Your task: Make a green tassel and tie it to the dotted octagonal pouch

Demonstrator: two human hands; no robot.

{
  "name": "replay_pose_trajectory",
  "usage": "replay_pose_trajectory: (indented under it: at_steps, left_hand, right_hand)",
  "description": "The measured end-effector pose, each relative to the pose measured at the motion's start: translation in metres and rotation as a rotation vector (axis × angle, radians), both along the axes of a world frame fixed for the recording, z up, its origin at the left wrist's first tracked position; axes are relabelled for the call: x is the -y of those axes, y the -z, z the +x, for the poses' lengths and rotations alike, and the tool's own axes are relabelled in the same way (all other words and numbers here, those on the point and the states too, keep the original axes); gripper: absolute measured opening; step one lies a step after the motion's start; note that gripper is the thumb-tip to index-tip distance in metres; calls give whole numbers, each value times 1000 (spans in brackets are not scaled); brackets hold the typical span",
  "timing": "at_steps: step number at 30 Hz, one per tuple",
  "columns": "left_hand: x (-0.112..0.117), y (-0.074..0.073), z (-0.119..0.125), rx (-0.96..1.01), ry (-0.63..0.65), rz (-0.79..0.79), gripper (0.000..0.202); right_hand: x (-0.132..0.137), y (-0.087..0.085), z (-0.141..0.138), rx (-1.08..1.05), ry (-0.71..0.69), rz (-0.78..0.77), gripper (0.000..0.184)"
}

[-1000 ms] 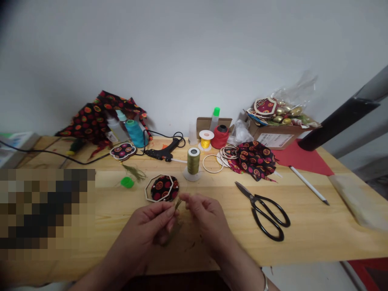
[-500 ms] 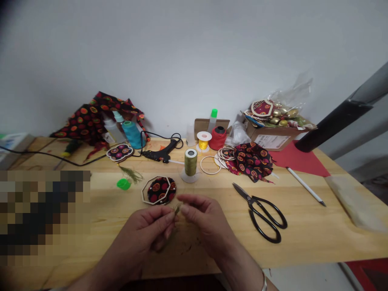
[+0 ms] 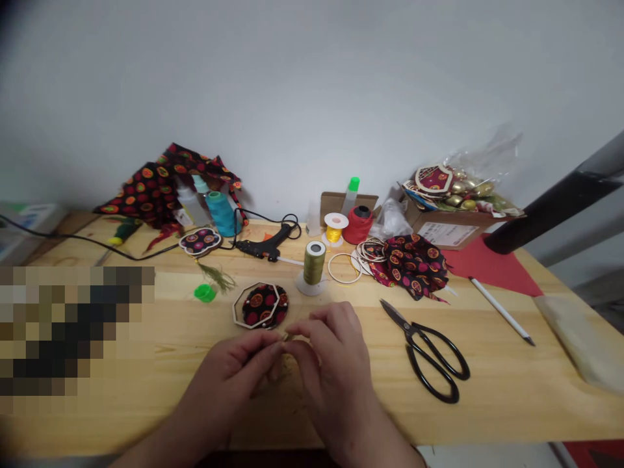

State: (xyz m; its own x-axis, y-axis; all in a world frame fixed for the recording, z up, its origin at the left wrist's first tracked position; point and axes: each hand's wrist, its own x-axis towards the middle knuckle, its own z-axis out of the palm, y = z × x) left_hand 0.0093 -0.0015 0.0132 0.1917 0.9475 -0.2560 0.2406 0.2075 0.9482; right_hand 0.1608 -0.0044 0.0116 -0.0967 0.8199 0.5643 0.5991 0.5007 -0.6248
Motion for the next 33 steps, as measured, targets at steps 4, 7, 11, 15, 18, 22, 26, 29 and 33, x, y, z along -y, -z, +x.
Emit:
replay_pose_trajectory:
  at_steps: [4,7,11,15,18,22,26,29,33]
  left_hand:
    - [3,2,-1,-39,23,95,24]
    - [4,3,-2,-71,37,124,24]
    - [4,3,-1,-69,37,119,26]
    - [4,2,0,-53,31,102,24]
    - [3,1,1,-42,30,76,22]
    - [2,1,1,-5,17,41,25]
    - [1,2,1,25,32,3,25]
    - [1,7,0,119,39,-109,26]
    - [0,15,-1,299,-7,-233,27]
  right_hand:
    - [0,1,-3,45,-1,16,11]
    - [0,2,-4,43,-5,3,11]
    - [-1,3,-4,29,-4,-12,13]
    - [-2,4,-4,14,-6,-35,16]
    - [-2,5,-2,2,2,-56,17]
    - [-3,6,-1,-20,20,-53,17]
    - [-4,7,-1,-23,30,-55,17]
    - [-4,7,0,-45,44,-65,17]
    - [-6,6,4,-260,153,-123,7]
